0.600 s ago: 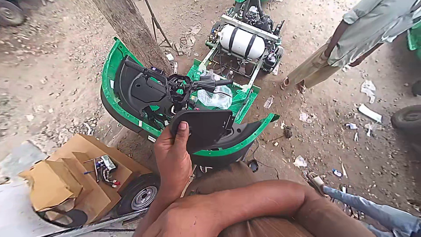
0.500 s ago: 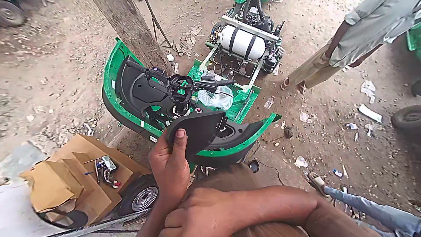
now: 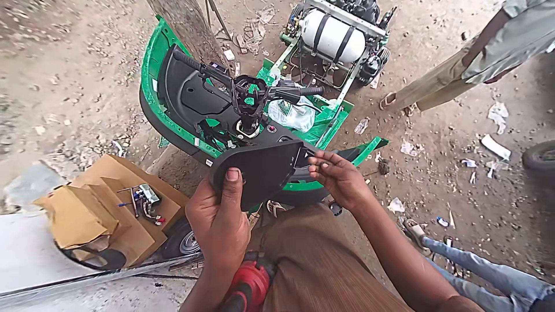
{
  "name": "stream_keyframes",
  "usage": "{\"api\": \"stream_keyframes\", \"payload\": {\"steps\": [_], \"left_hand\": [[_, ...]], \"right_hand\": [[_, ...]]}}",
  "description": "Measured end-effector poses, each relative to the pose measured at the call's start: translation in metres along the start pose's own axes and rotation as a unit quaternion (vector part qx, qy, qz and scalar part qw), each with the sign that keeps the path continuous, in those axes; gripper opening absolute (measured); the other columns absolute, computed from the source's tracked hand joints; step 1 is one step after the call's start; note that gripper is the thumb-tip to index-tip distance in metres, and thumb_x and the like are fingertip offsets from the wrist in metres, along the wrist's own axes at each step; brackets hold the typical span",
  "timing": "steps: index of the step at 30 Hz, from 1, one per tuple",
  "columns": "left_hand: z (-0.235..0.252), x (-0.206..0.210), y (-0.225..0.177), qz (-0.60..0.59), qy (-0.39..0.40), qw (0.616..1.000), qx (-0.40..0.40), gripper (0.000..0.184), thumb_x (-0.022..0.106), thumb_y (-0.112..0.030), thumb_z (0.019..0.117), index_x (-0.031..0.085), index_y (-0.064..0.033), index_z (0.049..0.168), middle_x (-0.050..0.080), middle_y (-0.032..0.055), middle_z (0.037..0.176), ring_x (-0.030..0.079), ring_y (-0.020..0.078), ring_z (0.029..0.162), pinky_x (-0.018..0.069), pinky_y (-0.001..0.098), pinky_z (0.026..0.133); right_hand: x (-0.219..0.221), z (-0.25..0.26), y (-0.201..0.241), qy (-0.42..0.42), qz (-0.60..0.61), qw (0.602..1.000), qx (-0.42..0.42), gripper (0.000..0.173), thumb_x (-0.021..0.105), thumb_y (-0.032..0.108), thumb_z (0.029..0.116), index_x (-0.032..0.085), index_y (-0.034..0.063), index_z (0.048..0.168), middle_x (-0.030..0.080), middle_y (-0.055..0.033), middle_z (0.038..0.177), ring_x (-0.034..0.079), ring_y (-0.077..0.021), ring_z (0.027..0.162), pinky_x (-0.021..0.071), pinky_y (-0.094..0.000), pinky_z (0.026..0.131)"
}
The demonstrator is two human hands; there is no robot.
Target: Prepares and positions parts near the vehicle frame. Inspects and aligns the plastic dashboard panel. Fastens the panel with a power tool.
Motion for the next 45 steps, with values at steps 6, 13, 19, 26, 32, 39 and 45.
{"api": "stream_keyframes", "payload": {"steps": [6, 13, 19, 26, 32, 39, 45], "left_hand": [[-0.002, -0.010, 0.002, -0.007, -0.011, 1.000, -0.028, 0.015, 0.056, -0.012, 0.1053, 0.067, -0.0049, 0.112, 0.072, 0.0040, 0.096, 0.071, 0.0147, 0.087, 0.0624, 0.0357, 0.084], [-0.007, -0.016, -0.002, 0.009, -0.009, 1.000, -0.026, 0.016, 0.055, -0.009, 0.1049, 0.065, -0.0036, 0.115, 0.072, 0.0044, 0.097, 0.072, 0.0145, 0.087, 0.0626, 0.0349, 0.083], [-0.009, -0.014, -0.004, 0.010, 0.002, 1.000, -0.023, 0.016, 0.055, -0.010, 0.1051, 0.066, -0.0040, 0.115, 0.072, 0.0046, 0.097, 0.072, 0.0149, 0.087, 0.0625, 0.0350, 0.084], [-0.010, -0.010, -0.004, 0.001, 0.011, 1.000, -0.028, 0.015, 0.056, -0.010, 0.1047, 0.066, -0.0046, 0.114, 0.072, 0.0046, 0.096, 0.071, 0.0149, 0.086, 0.0626, 0.0354, 0.083], [-0.013, -0.008, -0.003, 0.001, 0.015, 0.999, -0.034, 0.016, 0.056, -0.008, 0.1040, 0.066, -0.0040, 0.115, 0.072, 0.0051, 0.097, 0.072, 0.0152, 0.087, 0.0625, 0.0353, 0.083], [-0.016, -0.007, -0.003, 0.008, 0.021, 1.000, -0.016, 0.016, 0.055, -0.008, 0.1044, 0.066, -0.0031, 0.115, 0.072, 0.0060, 0.098, 0.072, 0.0166, 0.088, 0.0631, 0.0377, 0.084], [-0.017, -0.010, -0.002, 0.021, 0.011, 1.000, -0.011, 0.016, 0.055, -0.009, 0.1049, 0.065, -0.0037, 0.116, 0.072, 0.0053, 0.097, 0.072, 0.0163, 0.087, 0.0633, 0.0373, 0.082]], "right_hand": [[0.006, 0.010, -0.013, 0.004, 0.074, 0.997, 0.002, 0.019, 0.049, 0.001, 0.1061, 0.066, -0.0026, 0.114, 0.074, -0.0189, 0.104, 0.075, -0.0222, 0.087, 0.0638, -0.0331, 0.080], [0.001, 0.004, -0.016, 0.003, 0.012, 0.999, -0.040, 0.027, 0.047, -0.009, 0.1012, 0.067, -0.0053, 0.119, 0.073, -0.0196, 0.109, 0.074, -0.0235, 0.095, 0.0615, -0.0374, 0.091], [0.000, 0.002, -0.018, 0.025, 0.032, 0.999, -0.026, 0.026, 0.037, 0.012, 0.1118, 0.059, -0.0001, 0.120, 0.073, -0.0191, 0.101, 0.075, -0.0241, 0.085, 0.0638, -0.0365, 0.081], [-0.007, 0.012, -0.025, 0.022, 0.029, 0.997, -0.066, 0.016, 0.055, 0.008, 0.1045, 0.070, 0.0067, 0.110, 0.062, -0.0044, 0.085, 0.059, -0.0112, 0.071, 0.0553, -0.0274, 0.070], [0.004, 0.009, -0.027, -0.003, -0.087, 0.989, -0.119, 0.018, 0.063, 0.000, 0.0981, 0.071, -0.0020, 0.114, 0.072, -0.0147, 0.092, 0.070, -0.0175, 0.073, 0.0630, -0.0340, 0.072], [0.003, 0.018, -0.032, -0.030, -0.208, 0.959, -0.189, 0.015, 0.074, 0.000, 0.0914, 0.072, -0.0010, 0.106, 0.071, -0.0124, 0.082, 0.067, -0.0174, 0.067, 0.0606, -0.0332, 0.065], [-0.002, 0.020, -0.034, -0.018, -0.194, 0.956, -0.219, 0.014, 0.072, 0.000, 0.0917, 0.072, 0.0006, 0.106, 0.070, -0.0106, 0.082, 0.066, -0.0155, 0.068, 0.0599, -0.0317, 0.066]]}}
Point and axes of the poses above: each hand's wrist, its own z-axis towards the middle knuckle, its own x-axis out of the palm, y = z × x, the point moved 1 cm from there along z, towards the middle knuckle
